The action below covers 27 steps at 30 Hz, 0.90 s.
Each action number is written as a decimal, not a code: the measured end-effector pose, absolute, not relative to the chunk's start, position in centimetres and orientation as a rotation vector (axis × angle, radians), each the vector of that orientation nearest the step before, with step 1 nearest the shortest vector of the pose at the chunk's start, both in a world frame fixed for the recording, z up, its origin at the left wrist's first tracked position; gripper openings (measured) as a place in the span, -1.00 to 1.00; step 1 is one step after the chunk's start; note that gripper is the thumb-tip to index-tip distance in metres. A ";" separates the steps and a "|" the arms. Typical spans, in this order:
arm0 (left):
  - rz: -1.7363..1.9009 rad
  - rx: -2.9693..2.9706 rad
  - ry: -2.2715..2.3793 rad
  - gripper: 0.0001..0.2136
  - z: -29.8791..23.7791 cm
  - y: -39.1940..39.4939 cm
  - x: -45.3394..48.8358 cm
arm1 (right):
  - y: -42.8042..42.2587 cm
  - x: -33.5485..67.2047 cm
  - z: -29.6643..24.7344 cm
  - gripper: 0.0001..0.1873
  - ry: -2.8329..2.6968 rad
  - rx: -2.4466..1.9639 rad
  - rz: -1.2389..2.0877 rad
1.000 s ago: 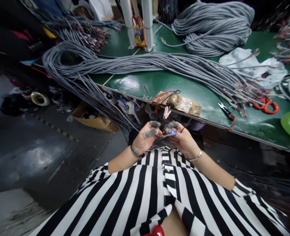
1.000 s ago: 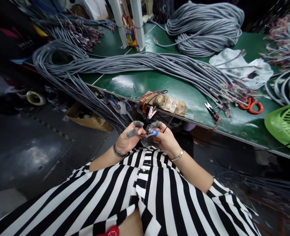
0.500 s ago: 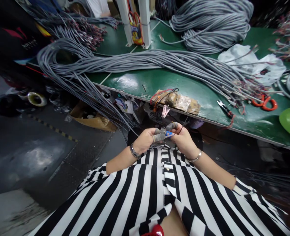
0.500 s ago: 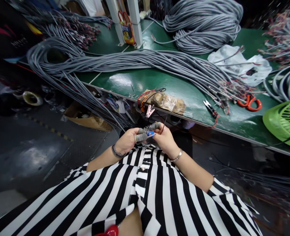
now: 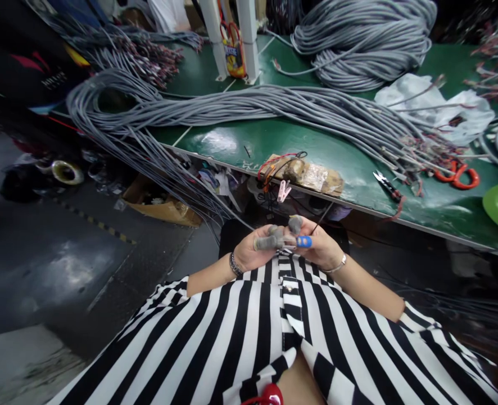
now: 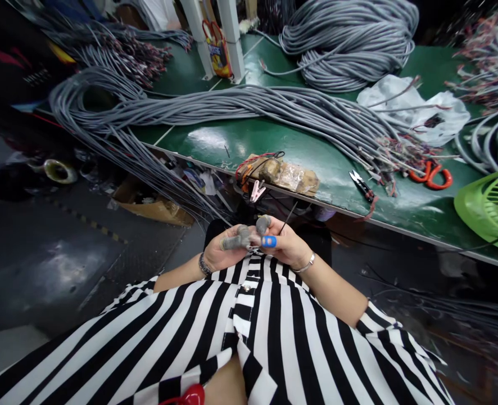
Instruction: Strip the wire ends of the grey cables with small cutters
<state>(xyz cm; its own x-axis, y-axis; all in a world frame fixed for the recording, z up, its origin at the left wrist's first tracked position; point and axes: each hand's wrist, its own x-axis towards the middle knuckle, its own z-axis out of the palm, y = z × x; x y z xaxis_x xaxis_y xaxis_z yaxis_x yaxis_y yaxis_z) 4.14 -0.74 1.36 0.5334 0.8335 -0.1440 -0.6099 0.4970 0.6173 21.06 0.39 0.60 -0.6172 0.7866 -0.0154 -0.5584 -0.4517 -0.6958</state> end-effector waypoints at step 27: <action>1.122 0.611 0.718 -0.74 0.9 2.1 1.9 | 0.3 21.7 1.3 -0.62 -2.029 -1.131 0.382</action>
<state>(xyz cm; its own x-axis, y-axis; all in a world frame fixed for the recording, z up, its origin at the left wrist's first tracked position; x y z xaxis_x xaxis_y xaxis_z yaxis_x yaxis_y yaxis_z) 1.94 2.08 0.89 0.2605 0.9443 -0.2010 -0.5788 0.3194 0.7503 21.67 0.32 1.29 -0.3120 0.8211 0.4779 0.5911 0.5616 -0.5790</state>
